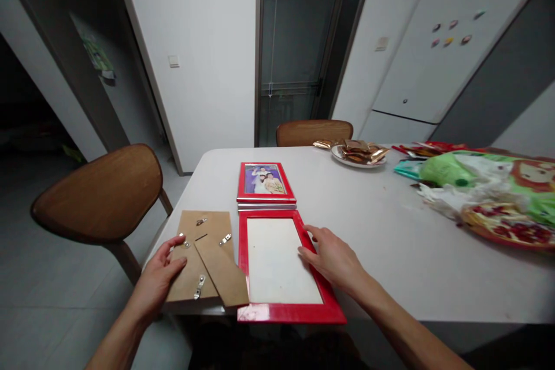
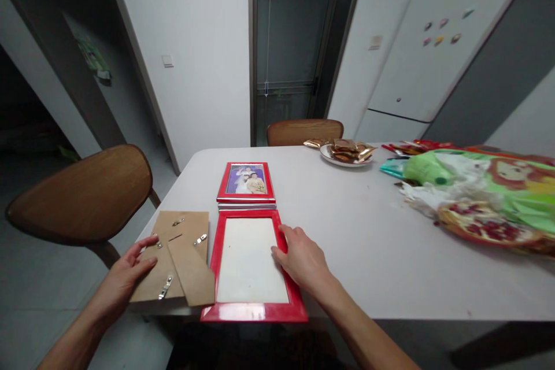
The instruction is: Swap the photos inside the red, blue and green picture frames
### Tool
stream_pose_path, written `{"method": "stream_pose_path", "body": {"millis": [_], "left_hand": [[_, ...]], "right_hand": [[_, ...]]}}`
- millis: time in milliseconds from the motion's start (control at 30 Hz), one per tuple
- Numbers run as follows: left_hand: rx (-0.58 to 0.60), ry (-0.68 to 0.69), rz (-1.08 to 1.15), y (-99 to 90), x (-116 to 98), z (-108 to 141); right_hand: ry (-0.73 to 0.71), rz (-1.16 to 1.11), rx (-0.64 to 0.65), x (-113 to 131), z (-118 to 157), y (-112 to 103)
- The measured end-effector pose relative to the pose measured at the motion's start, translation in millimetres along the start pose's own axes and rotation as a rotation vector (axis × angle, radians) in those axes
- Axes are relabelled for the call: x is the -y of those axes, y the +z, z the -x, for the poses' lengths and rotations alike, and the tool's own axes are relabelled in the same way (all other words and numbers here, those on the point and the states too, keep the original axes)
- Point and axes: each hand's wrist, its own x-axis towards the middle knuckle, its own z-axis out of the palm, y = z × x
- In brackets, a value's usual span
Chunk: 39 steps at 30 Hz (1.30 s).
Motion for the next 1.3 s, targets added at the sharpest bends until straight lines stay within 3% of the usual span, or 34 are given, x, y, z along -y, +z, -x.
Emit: {"method": "stream_pose_path", "body": {"millis": [133,233,300,367,467,567,700,800,867,933,1067,1200,1300], "left_hand": [[-0.007,0.046,-0.176,-9.4,7,-8],[-0.07,0.178,-0.507,-14.7,12,-15],[-0.171,0.313,-0.759,-14.5,13,-18],[-0.226,0.429,-0.898,-5.3,13,-16],[-0.117,0.531,-0.858,31.6,10,-1],[0.077,0.676,-0.802,87.0,9,23],[0.255,0.883,-0.788,148.2,11,45],[0.277,1.022,-0.782,162.5,8,45],[0.208,1.063,-0.733,155.8,2,41],[0.059,1.024,-0.667,139.1,-7,38],[-0.208,0.745,-0.592,92.6,-15,30],[-0.244,0.523,-0.564,56.3,4,22],[-0.21,0.437,-0.655,45.3,20,20]], "right_hand": [[-0.005,-0.005,0.014,-4,1,9],[0.006,-0.059,-0.01,-2,-1,6],[0.068,-0.182,-0.007,0,-2,2],[0.164,-0.452,0.055,3,-1,-5],[0.276,-0.989,0.194,11,4,-16],[0.314,-1.291,0.215,23,10,-27],[0.287,-1.353,0.181,33,12,-34],[0.257,-1.294,0.166,31,8,-33],[0.252,-1.197,0.144,24,3,-28],[0.251,-1.072,0.117,15,-1,-22],[0.219,-0.775,0.065,-3,-9,-8],[0.174,-0.442,-0.025,-14,-12,3],[0.132,-0.279,-0.063,-17,-11,6]]}}
